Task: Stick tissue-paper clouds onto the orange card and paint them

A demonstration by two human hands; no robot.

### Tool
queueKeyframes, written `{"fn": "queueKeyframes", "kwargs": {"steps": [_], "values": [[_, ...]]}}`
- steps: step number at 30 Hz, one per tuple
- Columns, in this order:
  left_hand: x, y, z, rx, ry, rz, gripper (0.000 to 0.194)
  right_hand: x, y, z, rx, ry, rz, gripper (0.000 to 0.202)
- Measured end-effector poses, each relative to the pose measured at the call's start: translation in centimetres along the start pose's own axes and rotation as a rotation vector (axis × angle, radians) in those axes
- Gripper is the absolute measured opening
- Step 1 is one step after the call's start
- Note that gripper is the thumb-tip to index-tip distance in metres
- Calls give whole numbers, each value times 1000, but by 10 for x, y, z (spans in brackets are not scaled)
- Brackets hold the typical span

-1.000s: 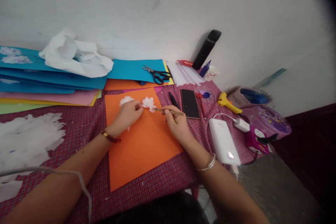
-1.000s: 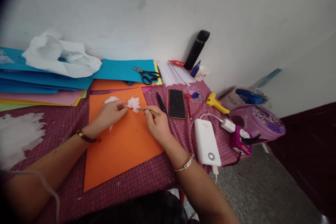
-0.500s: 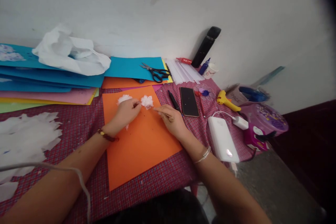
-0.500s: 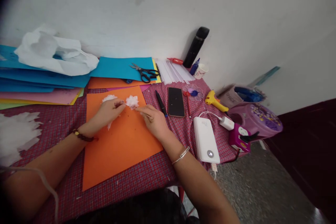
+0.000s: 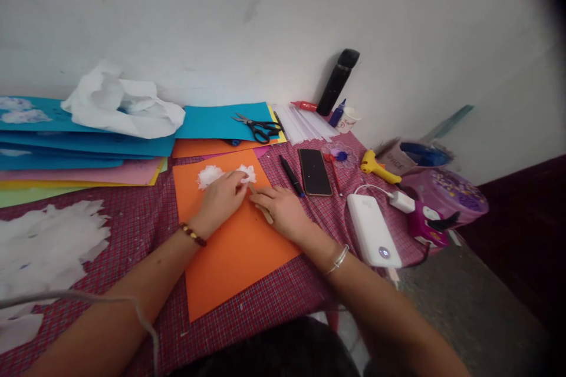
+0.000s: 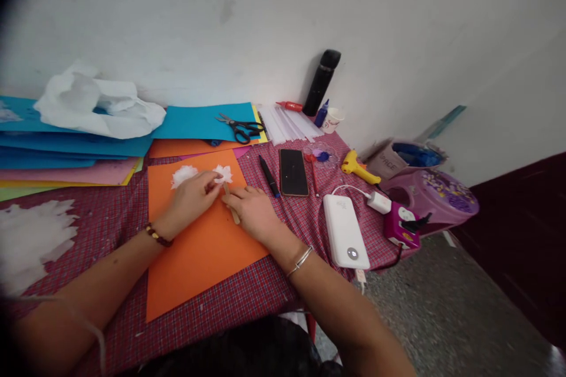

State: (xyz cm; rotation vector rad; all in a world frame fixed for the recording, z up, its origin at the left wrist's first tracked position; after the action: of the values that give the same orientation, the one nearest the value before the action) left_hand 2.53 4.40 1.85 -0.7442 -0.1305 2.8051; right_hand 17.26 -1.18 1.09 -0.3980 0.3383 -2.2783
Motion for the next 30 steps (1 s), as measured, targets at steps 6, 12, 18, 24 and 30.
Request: {"fn": "queueKeyframes", "kwargs": {"steps": [6,12,18,24,30], "values": [[-3,-15,-1,35,-192,16,14,0,-1,1,-29,-61,-32,28],[-8,-23,1,82,-264,-1,16,-8,3,11,-234,-322,-91,27],[-7,-26,-1,83,-184,22,15,-23,11,27,-513,-477,-293,26],[18,-31,35,204,232,196,29,-23,7,19,-442,-499,-298,27],[42,10,67,266,164,167,23,-21,4,9,-418,-568,-271,27]]}}
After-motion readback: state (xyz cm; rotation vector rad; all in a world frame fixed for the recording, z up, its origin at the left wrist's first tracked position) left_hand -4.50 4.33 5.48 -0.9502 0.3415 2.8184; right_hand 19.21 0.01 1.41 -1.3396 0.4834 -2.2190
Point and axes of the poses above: each hand's wrist, its own y-axis away from the middle knuckle, its own z-axis out of the back of the hand, x = y × z, the point moved 4 cm from there along -y, towards the middle knuckle, and after that the axes turned 14 degrees about z, right-handed, at the moved point
